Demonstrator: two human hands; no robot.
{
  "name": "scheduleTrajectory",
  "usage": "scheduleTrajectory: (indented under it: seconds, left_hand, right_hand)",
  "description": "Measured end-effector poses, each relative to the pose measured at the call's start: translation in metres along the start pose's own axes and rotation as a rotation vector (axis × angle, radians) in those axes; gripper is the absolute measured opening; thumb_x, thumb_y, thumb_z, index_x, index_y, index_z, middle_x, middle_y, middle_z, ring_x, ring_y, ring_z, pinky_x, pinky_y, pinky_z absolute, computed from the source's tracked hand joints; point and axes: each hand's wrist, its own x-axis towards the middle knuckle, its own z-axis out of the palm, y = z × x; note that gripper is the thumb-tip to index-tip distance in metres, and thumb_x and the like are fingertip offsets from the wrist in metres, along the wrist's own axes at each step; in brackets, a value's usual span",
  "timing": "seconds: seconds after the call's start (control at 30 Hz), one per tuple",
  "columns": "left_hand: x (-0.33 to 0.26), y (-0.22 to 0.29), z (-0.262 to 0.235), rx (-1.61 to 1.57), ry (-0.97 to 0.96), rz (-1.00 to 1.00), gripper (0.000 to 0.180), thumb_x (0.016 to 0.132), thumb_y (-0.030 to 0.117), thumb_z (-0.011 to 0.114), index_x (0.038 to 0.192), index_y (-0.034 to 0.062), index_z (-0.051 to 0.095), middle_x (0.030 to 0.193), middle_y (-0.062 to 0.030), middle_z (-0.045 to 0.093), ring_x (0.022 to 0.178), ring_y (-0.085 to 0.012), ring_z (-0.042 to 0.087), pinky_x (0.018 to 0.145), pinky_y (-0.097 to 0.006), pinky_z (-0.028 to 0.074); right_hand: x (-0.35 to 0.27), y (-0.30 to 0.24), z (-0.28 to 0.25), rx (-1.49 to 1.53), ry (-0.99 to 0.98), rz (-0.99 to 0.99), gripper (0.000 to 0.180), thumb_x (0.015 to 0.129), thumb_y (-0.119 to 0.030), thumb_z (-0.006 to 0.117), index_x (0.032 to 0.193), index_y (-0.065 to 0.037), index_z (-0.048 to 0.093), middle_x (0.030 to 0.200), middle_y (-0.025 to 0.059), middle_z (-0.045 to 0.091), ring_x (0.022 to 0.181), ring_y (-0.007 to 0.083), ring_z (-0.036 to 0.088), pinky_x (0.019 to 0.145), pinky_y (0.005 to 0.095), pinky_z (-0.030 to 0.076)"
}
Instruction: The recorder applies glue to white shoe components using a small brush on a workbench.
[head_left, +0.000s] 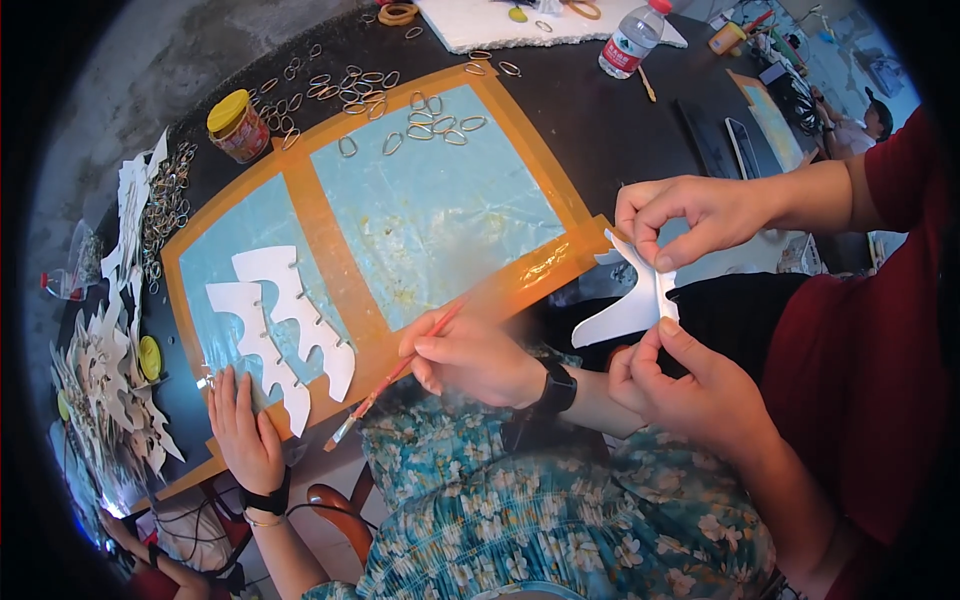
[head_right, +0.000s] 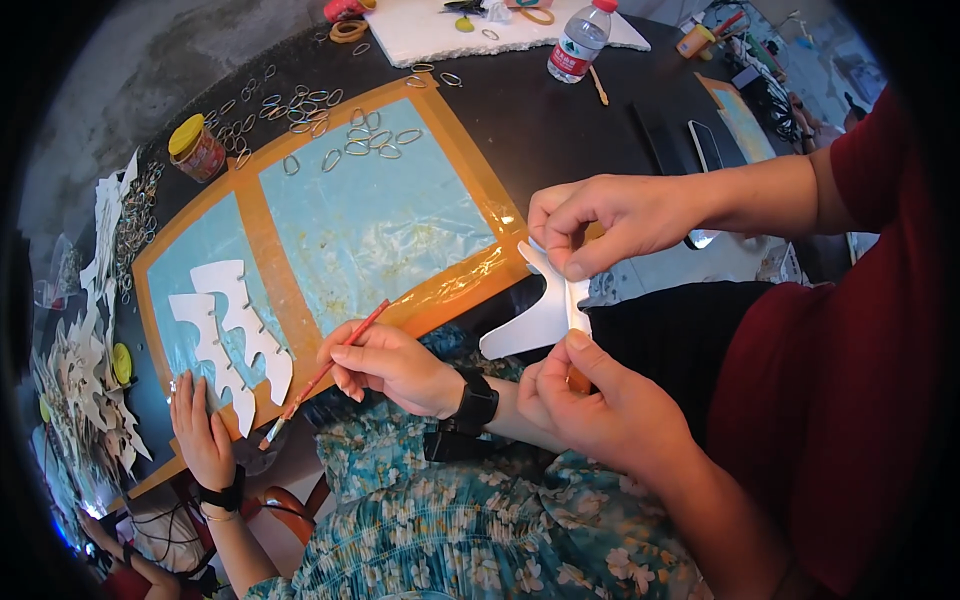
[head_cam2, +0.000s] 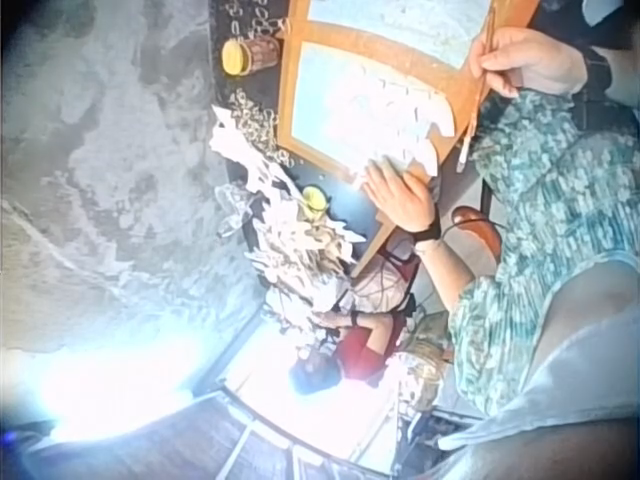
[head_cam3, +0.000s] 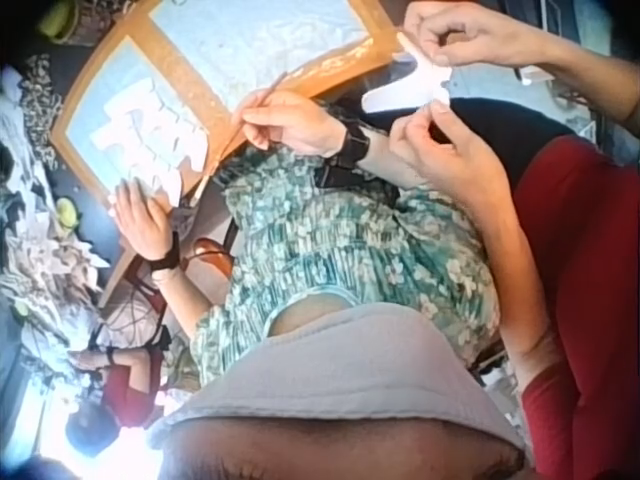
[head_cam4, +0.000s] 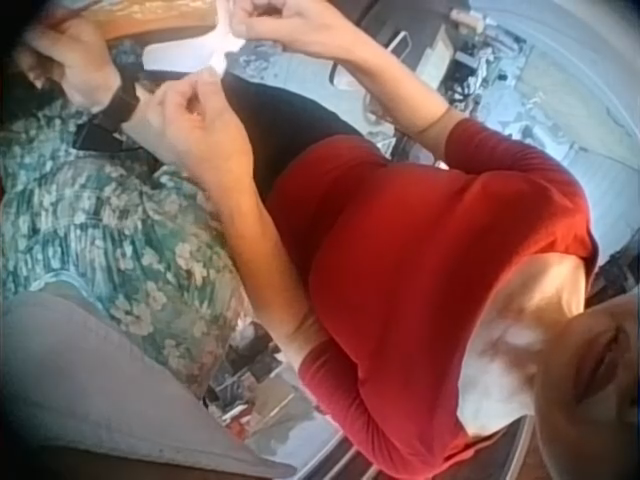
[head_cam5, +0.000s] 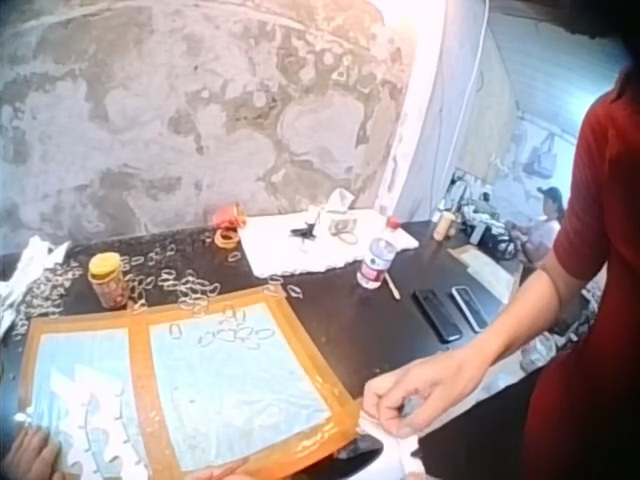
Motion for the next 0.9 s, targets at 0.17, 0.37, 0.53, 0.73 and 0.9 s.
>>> scheduleTrajectory:
  seconds: [0.17, 0.37, 0.53, 0.73, 0.9]
  left_hand:
    - [0.007, 0.001, 0.002, -0.009, -0.004, 0.021, 0.053, 0.09, 0.008, 0.047, 0.142, -0.0001, 0.051, 0.151, -0.0204, 0.045, 0.144, -0.0398, 0.038, 0.122, -0.054, 0.023]
    - [0.009, 0.001, 0.002, -0.012, -0.002, 0.021, 0.052, 0.09, 0.008, 0.047, 0.141, -0.0005, 0.051, 0.151, -0.0209, 0.045, 0.144, -0.0399, 0.038, 0.122, -0.054, 0.023]
    - [0.007, 0.002, 0.001, -0.003, 0.002, 0.01, 0.051, 0.09, 0.008, 0.047, 0.14, -0.0006, 0.052, 0.15, -0.0211, 0.047, 0.144, -0.0398, 0.038, 0.122, -0.054, 0.023]
    - [0.007, 0.004, -0.001, -0.017, 0.011, 0.011, 0.051, 0.09, 0.008, 0.047, 0.14, -0.0002, 0.053, 0.15, -0.0211, 0.047, 0.143, -0.0392, 0.039, 0.122, -0.053, 0.023]
    - [0.008, 0.003, -0.001, -0.017, 0.005, 0.012, 0.051, 0.09, 0.009, 0.047, 0.14, 0.0002, 0.053, 0.15, -0.0206, 0.047, 0.144, -0.039, 0.039, 0.121, -0.054, 0.023]
  right_hand:
    - [-0.003, 0.0, -0.006, -0.001, 0.036, -0.017, 0.017, 0.101, -0.019, 0.061, 0.109, -0.003, 0.064, 0.083, 0.0046, 0.064, 0.074, 0.0145, 0.06, 0.067, 0.0284, 0.048]
    - [-0.004, -0.005, -0.002, 0.01, 0.027, -0.02, 0.017, 0.102, -0.019, 0.06, 0.11, -0.004, 0.064, 0.083, 0.0045, 0.064, 0.075, 0.0145, 0.06, 0.067, 0.0284, 0.048]
    - [-0.003, -0.005, -0.002, -0.013, -0.01, -0.002, 0.017, 0.106, -0.018, 0.053, 0.112, -0.004, 0.06, 0.086, 0.0013, 0.06, 0.077, 0.0112, 0.057, 0.069, 0.0244, 0.047]
    - [-0.003, -0.005, 0.003, -0.026, -0.015, 0.001, 0.017, 0.106, -0.018, 0.052, 0.112, -0.004, 0.061, 0.086, 0.0016, 0.06, 0.077, 0.0113, 0.057, 0.069, 0.0245, 0.047]
    - [-0.004, -0.005, 0.006, -0.029, -0.017, 0.011, 0.018, 0.106, -0.018, 0.052, 0.113, -0.003, 0.061, 0.086, 0.0022, 0.059, 0.078, 0.012, 0.056, 0.069, 0.0248, 0.046]
